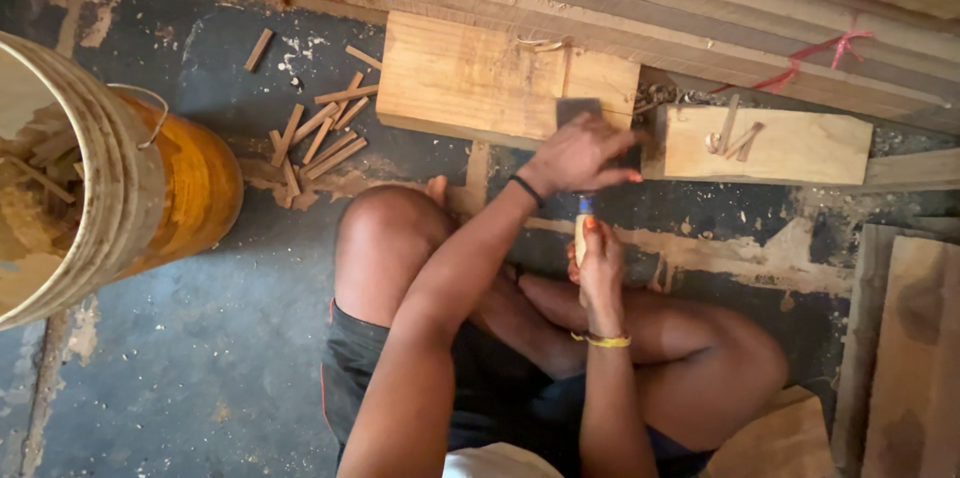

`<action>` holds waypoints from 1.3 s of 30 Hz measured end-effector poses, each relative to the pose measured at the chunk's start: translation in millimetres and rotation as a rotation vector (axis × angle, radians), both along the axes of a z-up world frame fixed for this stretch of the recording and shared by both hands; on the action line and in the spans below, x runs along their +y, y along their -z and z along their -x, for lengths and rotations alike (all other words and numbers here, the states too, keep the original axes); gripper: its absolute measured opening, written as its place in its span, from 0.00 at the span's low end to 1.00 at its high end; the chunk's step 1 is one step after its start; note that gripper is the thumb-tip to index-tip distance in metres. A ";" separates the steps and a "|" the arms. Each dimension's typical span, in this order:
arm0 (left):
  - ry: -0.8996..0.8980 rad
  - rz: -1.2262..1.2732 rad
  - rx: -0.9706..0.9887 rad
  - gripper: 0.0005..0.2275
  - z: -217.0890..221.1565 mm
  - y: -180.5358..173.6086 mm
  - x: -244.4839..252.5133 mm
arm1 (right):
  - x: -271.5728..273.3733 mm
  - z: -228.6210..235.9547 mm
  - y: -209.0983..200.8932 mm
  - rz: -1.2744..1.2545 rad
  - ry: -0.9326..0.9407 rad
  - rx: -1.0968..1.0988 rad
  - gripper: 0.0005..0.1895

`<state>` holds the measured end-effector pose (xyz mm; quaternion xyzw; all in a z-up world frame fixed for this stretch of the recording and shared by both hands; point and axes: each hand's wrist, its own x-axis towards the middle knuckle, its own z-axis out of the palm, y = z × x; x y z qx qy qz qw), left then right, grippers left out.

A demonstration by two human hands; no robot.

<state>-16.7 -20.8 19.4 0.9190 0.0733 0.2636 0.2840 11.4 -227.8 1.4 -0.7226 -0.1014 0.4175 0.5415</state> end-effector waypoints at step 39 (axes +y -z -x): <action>0.046 0.111 -0.011 0.18 -6.5 13.5 12.0 | 15.7 16.3 -1.6 0.175 -0.069 -0.062 0.21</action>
